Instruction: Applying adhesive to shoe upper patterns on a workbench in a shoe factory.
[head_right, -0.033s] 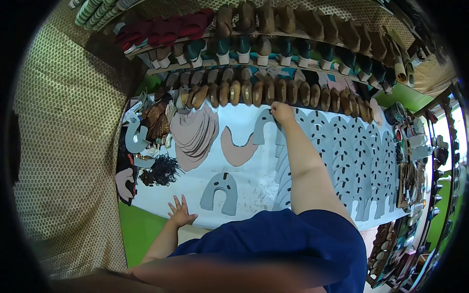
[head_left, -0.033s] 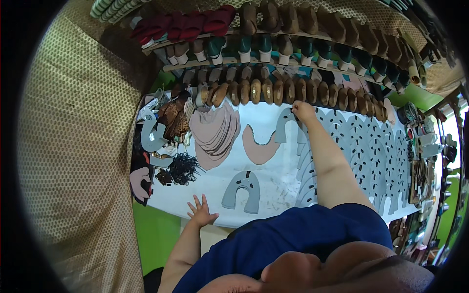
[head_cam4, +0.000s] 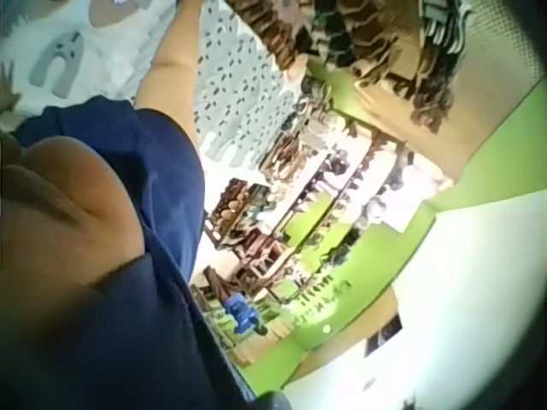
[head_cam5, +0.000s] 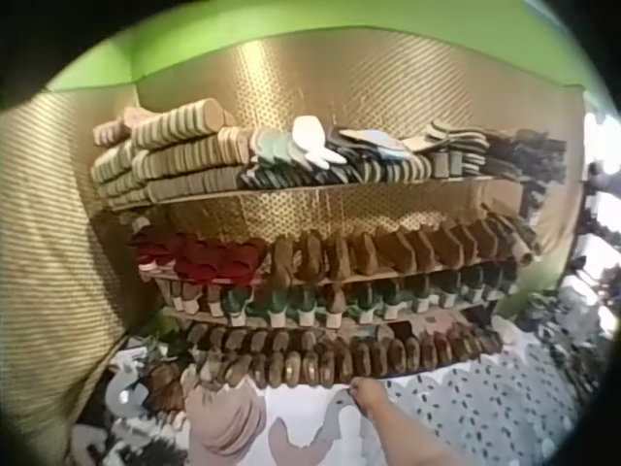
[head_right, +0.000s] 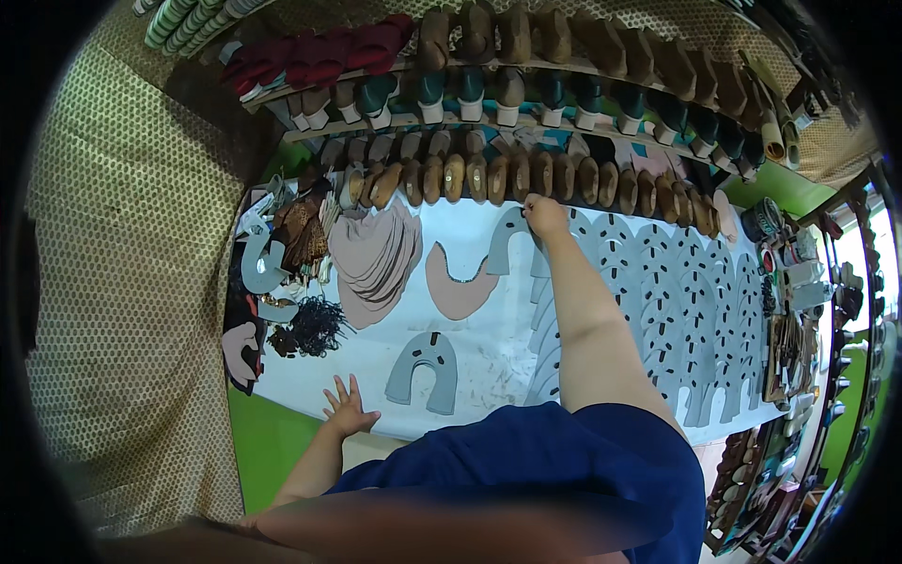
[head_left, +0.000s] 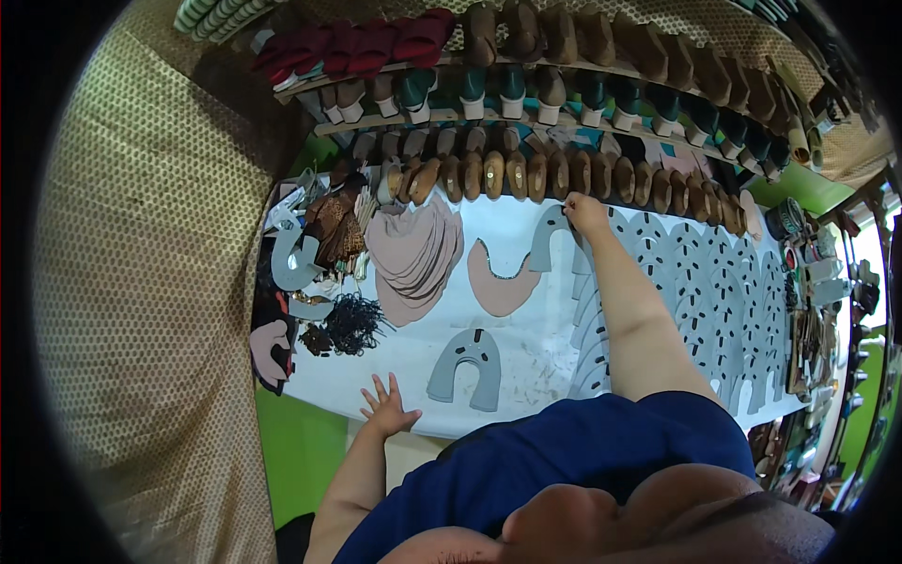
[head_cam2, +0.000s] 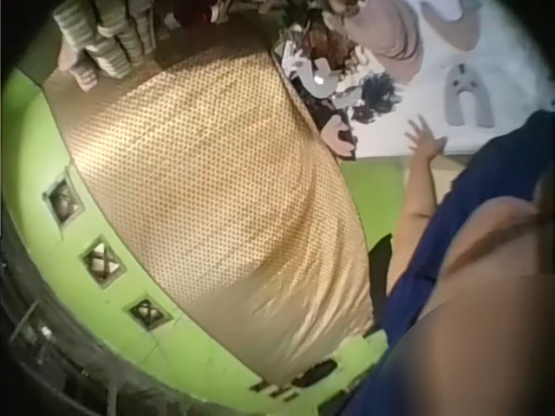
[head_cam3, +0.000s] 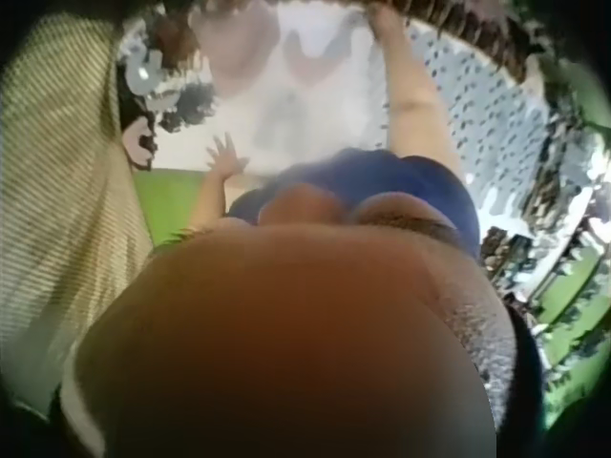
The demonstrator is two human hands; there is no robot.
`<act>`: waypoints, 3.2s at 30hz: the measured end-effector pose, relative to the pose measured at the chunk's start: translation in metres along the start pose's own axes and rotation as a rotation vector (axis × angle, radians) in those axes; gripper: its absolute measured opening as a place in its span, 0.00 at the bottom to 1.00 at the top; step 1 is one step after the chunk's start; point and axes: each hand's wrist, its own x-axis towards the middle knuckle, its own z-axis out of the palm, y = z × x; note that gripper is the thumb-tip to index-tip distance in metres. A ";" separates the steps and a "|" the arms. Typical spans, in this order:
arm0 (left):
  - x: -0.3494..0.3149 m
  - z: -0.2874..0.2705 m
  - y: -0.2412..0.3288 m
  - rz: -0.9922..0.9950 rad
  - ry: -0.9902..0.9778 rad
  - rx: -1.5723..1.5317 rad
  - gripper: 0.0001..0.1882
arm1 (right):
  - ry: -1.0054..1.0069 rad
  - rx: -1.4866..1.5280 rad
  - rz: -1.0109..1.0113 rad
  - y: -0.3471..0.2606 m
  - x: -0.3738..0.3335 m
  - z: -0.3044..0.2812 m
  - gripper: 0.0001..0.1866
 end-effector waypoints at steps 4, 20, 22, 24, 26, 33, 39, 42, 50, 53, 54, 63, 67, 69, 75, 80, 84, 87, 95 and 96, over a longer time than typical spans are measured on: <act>-0.003 -0.004 0.001 0.005 0.007 -0.009 0.67 | 0.028 -0.055 0.131 -0.010 -0.004 0.010 0.11; -0.007 -0.006 -0.001 0.024 0.004 -0.017 0.66 | -0.104 -0.179 -0.598 -0.134 -0.195 0.054 0.16; -0.005 -0.004 -0.002 0.043 0.007 -0.025 0.67 | -0.038 -0.187 -0.577 -0.126 -0.201 0.063 0.16; -0.004 -0.003 -0.002 0.041 0.012 -0.025 0.67 | 0.014 -0.177 -0.574 -0.118 -0.202 0.076 0.17; -0.004 -0.001 -0.004 0.040 0.012 -0.029 0.67 | 0.061 -0.169 -0.571 -0.119 -0.205 0.084 0.18; -0.002 0.000 -0.006 0.080 0.023 -0.010 0.67 | 0.107 -0.183 -0.674 -0.139 -0.225 0.111 0.16; -0.005 -0.001 -0.008 0.065 0.026 -0.025 0.66 | 0.015 -0.107 -0.451 -0.169 -0.246 0.090 0.16; -0.005 -0.003 -0.007 0.071 0.034 -0.018 0.67 | 0.014 -0.133 -0.594 -0.168 -0.254 0.088 0.19; -0.008 -0.001 -0.008 0.075 0.027 -0.003 0.66 | -0.250 -0.268 -0.523 -0.188 -0.259 0.093 0.22; -0.007 0.000 -0.008 0.072 0.026 0.003 0.67 | -0.156 -0.212 -0.629 -0.187 -0.256 0.100 0.20; -0.007 0.001 -0.007 0.063 0.029 0.012 0.67 | -0.154 -0.211 -0.627 -0.188 -0.256 0.098 0.20; -0.009 -0.003 -0.004 0.046 0.047 0.025 0.65 | -0.230 0.025 -0.911 -0.182 -0.283 0.064 0.20; -0.014 -0.005 -0.001 0.064 0.036 0.033 0.65 | -0.170 0.079 -0.827 -0.152 -0.279 0.059 0.19; -0.016 -0.003 -0.001 0.060 0.045 0.034 0.65 | -0.179 0.106 -0.788 -0.151 -0.273 0.040 0.18; -0.019 0.000 0.000 0.037 0.054 0.000 0.64 | 0.034 0.177 -0.615 -0.139 -0.263 -0.055 0.09; -0.017 -0.003 0.001 0.056 0.054 -0.004 0.65 | 0.117 0.047 -0.689 -0.113 -0.265 -0.117 0.06; -0.016 -0.003 0.000 0.025 0.038 0.012 0.66 | 0.090 0.084 -0.655 -0.116 -0.272 -0.149 0.05; -0.013 -0.004 -0.002 0.044 0.031 -0.006 0.67 | -0.067 0.178 -0.570 -0.126 -0.274 -0.157 0.04; -0.009 -0.006 -0.004 0.054 0.000 0.001 0.67 | -0.418 0.386 -0.824 -0.198 -0.302 -0.102 0.04; -0.008 -0.005 -0.003 0.042 -0.001 -0.002 0.67 | -0.449 0.427 -0.835 -0.205 -0.304 -0.091 0.04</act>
